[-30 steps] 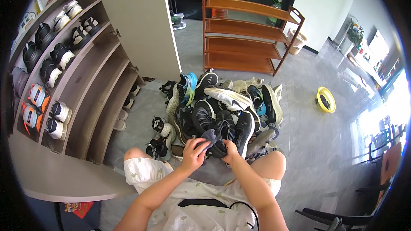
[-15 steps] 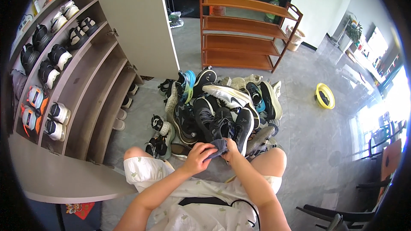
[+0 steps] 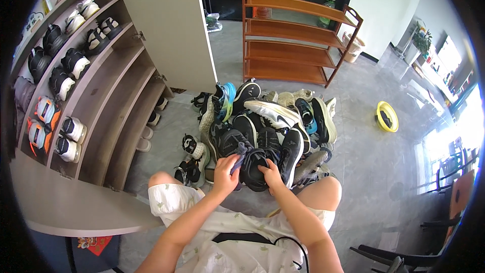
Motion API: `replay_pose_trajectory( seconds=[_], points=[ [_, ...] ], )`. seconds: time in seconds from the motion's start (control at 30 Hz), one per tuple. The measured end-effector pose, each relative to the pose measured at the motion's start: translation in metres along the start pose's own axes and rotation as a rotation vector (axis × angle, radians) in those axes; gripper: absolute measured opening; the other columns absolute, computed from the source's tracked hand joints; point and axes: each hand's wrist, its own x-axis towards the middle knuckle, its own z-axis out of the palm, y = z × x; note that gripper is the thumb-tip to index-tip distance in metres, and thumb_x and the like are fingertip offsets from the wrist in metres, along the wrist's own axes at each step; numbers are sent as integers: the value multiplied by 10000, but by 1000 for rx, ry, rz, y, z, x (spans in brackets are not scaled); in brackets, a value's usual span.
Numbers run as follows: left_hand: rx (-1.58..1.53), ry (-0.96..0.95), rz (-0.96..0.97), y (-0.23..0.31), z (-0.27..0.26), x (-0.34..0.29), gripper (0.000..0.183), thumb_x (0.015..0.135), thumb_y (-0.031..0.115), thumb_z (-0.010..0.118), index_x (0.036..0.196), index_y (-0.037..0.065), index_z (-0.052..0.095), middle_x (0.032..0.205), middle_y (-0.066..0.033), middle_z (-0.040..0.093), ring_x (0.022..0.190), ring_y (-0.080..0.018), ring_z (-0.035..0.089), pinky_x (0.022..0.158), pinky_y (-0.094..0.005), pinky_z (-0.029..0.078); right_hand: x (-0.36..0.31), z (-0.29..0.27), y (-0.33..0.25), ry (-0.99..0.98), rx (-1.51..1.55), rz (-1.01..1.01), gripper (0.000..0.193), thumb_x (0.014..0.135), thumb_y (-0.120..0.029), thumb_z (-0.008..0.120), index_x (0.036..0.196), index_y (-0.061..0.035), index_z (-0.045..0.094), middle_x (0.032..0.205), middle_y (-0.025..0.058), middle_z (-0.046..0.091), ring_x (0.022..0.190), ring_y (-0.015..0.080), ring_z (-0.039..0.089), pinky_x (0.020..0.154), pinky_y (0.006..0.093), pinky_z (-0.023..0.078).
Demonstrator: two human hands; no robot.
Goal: The person picks up shoes from a pile on the floor by hand and places them individually into the shelves of an open shoe cabinet.
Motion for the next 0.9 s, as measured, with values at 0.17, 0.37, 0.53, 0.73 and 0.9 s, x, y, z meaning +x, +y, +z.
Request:
replay_pose_trajectory(
  seconds=[0.17, 0.37, 0.53, 0.73, 0.9],
  points=[
    [145, 157, 64, -25, -30, 36, 376, 745, -22, 628, 1117, 35, 631, 1113, -127, 624, 976, -354, 550, 883, -422, 453, 2, -1, 5, 122, 28, -19, 279, 858, -83, 619, 1125, -18, 575, 981, 62, 648, 884, 149, 601, 804, 256, 463],
    [282, 115, 30, -31, -27, 24, 430, 709, -37, 633, 1128, 61, 632, 1164, -104, 596, 951, -342, 537, 870, -413, 459, -16, 10, -7, -36, -221, -243, 178, 874, -83, 617, 1044, -43, 584, 848, 18, 581, 792, 109, 520, 729, 247, 429],
    [33, -45, 141, -6, -13, 12, 424, 709, -33, 625, 1120, 67, 635, 1144, -108, 613, 986, -349, 542, 881, -417, 467, -1, -6, 0, 8, -240, -234, 230, 847, -79, 652, 1063, -24, 592, 883, 25, 618, 824, 122, 557, 762, 264, 451],
    [276, 260, 39, -40, -40, 38, 390, 762, -13, 602, 1146, 52, 627, 1178, -121, 603, 996, -353, 528, 890, -433, 445, -22, 11, -16, 85, -725, -552, 386, 726, -7, 709, 1102, -58, 634, 986, 117, 689, 929, 236, 661, 830, 312, 488],
    [145, 42, 157, -20, -16, 19, 467, 700, -50, 595, 1148, 76, 629, 1209, -98, 586, 981, -352, 528, 875, -411, 463, -19, 8, -7, 161, -773, -600, 427, 727, -43, 713, 1146, -82, 639, 1042, 132, 686, 980, 286, 657, 859, 337, 490]
  ],
)
